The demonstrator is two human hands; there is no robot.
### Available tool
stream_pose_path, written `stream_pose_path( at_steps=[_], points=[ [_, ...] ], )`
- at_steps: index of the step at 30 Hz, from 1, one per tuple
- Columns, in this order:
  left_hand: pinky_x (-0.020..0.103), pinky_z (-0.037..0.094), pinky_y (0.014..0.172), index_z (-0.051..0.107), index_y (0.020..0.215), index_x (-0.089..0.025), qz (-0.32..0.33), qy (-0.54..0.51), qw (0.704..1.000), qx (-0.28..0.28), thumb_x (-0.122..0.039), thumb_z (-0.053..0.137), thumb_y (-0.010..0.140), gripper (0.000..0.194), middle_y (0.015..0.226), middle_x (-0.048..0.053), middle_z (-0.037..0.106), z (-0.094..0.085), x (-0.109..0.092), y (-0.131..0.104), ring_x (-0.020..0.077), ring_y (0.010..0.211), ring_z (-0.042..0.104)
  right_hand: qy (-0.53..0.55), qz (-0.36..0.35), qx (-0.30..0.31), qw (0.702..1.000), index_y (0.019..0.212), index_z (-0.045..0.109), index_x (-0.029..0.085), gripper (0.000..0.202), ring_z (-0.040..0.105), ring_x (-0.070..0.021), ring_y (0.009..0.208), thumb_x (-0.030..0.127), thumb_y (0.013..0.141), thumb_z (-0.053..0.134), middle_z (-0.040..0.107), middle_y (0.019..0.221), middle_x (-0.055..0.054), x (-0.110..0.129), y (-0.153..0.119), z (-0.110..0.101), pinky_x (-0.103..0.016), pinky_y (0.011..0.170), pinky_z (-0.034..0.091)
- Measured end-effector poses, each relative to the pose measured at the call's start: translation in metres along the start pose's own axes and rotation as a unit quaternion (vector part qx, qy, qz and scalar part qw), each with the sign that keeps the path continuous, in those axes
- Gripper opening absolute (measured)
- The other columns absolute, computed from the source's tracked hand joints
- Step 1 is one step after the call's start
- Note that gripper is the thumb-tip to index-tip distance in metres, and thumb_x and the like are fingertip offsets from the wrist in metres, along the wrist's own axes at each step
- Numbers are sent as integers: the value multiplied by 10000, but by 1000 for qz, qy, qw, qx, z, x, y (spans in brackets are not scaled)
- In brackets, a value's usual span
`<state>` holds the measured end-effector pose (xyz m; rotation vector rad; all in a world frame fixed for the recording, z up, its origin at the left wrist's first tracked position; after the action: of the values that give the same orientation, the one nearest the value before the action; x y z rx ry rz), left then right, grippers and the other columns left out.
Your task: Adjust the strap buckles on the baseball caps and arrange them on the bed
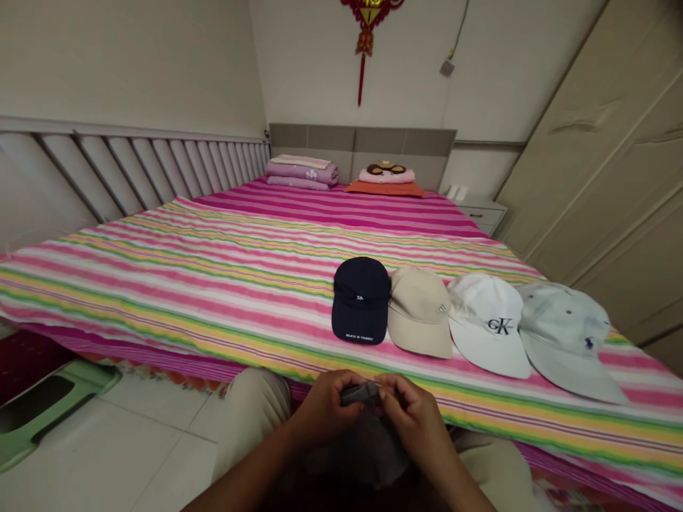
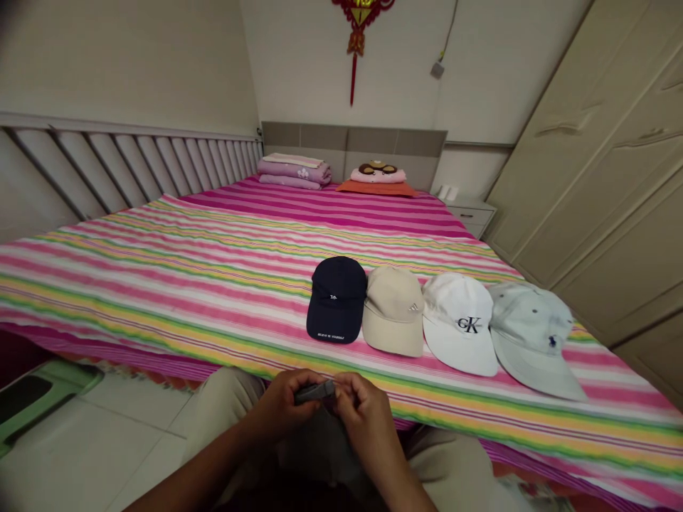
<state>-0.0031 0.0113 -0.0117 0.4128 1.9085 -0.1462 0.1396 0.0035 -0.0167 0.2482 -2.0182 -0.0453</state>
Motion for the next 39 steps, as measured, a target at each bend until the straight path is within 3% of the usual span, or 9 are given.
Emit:
stream_pose_path(
  at_steps=[3, 8, 14, 20, 26, 33, 36, 39],
  points=[
    [231, 413, 644, 671, 807, -139, -5, 24, 1000, -11, -67, 517, 583, 281, 759, 30, 683, 0, 3, 1, 157, 699, 585, -142, -140, -33, 979, 1119, 530, 171, 341, 594, -167, 646, 168, 787, 453, 624, 825, -66, 12, -6, 0, -275, 578, 469],
    [232, 415, 656, 677, 802, -137, -1, 18, 1000, -10, -60, 509, 566, 300, 761, 30, 679, 0, 4, 1, 158, 711, 583, -270, -247, -23, 930, 1017, 563, 165, 266, 610, -182, 622, 112, 824, 388, 634, 744, -66, 17, -9, 9, -277, 522, 472],
    [224, 417, 571, 675, 835, -113, -78, -58, 995, 0, -90, 518, 573, 306, 727, 45, 682, -4, 13, -2, 153, 639, 582, -229, -254, -139, 929, 891, 564, 158, 172, 624, -159, 654, 144, 845, 398, 646, 735, -60, 19, -7, -13, -247, 570, 492],
    [239, 424, 623, 673, 795, -97, -60, -80, 995, -10, -89, 549, 552, 272, 729, 51, 673, -2, 12, 2, 158, 680, 573, -283, -284, -26, 916, 1062, 542, 141, 257, 632, -185, 667, 145, 847, 402, 658, 796, -86, 23, -12, 8, -277, 546, 508],
    [236, 425, 611, 674, 787, -105, -129, -230, 964, 23, -123, 630, 530, 262, 721, 45, 677, 1, 20, 0, 137, 641, 583, -292, -283, 14, 914, 1106, 519, 122, 295, 636, -190, 685, 104, 839, 394, 670, 827, -98, 16, -12, 15, -287, 572, 524],
    [228, 413, 602, 680, 763, -114, -181, -333, 925, 25, -140, 708, 484, 282, 669, 27, 671, 5, 24, 3, 112, 586, 569, -415, -345, -40, 841, 1061, 534, 54, 331, 615, -214, 623, -10, 779, 374, 652, 776, -135, 15, -16, 17, -311, 530, 513],
    [226, 410, 605, 679, 805, -117, -179, -369, 911, 44, -155, 718, 497, 314, 697, 33, 676, 7, 21, 4, 116, 603, 576, -374, -330, -61, 864, 1040, 546, 76, 274, 624, -208, 653, 52, 816, 392, 658, 783, -129, 13, -13, 13, -304, 563, 509],
    [213, 408, 594, 675, 794, -119, -172, -395, 901, 53, -143, 718, 508, 290, 694, 32, 675, 8, 19, 3, 110, 603, 579, -225, -217, -79, 947, 932, 581, 137, 195, 630, -192, 666, 145, 821, 422, 667, 763, -91, 8, -3, 5, -286, 589, 501]
  ],
)
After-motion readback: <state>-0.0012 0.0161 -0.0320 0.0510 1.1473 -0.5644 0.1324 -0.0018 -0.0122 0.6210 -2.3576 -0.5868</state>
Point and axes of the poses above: each hand's wrist, its own y-axis towards the middle knuckle, its own z-axis out of the palm, x = y × z, the point moved 4 cm from there along y, towards the middle knuckle
